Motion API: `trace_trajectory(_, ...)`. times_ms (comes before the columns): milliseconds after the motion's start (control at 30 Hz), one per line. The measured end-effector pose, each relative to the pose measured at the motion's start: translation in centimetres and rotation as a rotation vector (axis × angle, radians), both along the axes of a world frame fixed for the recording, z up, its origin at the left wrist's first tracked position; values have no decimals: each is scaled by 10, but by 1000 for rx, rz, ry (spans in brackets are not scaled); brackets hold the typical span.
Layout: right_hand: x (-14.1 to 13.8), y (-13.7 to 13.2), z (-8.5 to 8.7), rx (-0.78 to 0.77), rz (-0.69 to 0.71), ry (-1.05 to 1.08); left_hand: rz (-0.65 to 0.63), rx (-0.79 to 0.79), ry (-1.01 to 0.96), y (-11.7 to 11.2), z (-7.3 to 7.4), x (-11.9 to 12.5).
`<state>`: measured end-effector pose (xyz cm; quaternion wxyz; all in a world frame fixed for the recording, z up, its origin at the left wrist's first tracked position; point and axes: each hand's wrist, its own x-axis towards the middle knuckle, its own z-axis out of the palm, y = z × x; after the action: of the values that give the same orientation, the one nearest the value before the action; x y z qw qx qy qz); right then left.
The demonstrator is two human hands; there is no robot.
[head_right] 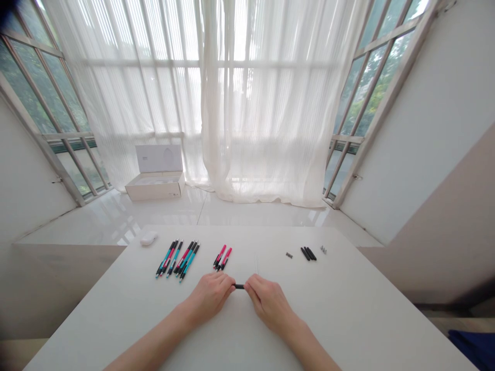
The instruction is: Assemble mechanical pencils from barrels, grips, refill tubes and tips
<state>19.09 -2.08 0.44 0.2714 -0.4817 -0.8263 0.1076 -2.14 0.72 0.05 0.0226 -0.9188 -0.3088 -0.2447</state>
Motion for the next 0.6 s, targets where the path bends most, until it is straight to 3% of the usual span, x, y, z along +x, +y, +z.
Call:
trace_trajectory(233,0,1,-6,-22,-36,15,-5,16,-14,-1,2,0)
trace_trajectory(600,2,-1,-2,24,58,37,-44,-11,-10,0,2,-2)
